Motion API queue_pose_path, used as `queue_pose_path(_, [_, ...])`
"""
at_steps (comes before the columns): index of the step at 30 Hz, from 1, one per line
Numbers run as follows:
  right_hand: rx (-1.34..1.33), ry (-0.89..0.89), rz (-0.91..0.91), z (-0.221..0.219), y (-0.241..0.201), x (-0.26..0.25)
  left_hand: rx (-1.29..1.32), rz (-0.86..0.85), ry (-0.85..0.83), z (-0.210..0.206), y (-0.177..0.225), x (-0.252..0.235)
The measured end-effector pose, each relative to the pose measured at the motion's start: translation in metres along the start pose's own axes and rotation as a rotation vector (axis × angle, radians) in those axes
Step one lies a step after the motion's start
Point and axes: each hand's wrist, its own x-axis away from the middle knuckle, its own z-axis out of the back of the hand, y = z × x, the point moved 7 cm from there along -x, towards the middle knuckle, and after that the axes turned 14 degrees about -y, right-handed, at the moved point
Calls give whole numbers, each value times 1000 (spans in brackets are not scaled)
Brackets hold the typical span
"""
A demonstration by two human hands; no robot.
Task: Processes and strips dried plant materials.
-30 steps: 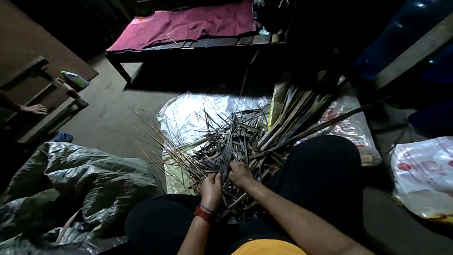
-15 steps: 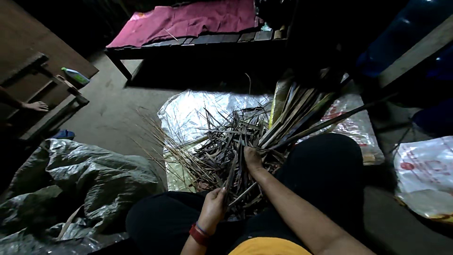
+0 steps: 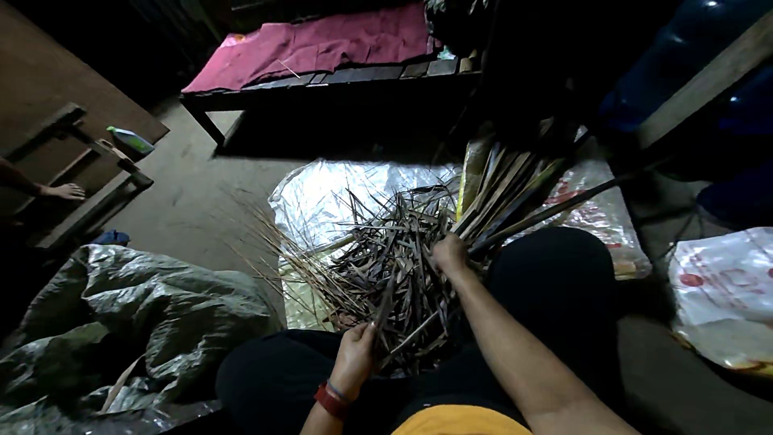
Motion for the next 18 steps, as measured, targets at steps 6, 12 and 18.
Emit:
queue_pose_path(6, [348, -465, 302, -79, -40, 60, -372, -40, 161, 10, 36, -53])
queue_pose_path(12, [361, -489, 314, -88, -42, 72, -414, -71, 215, 5, 54, -71])
queue_pose_path(18, [391, -438, 325, -88, -42, 70, -251, -99, 214, 3, 46, -67])
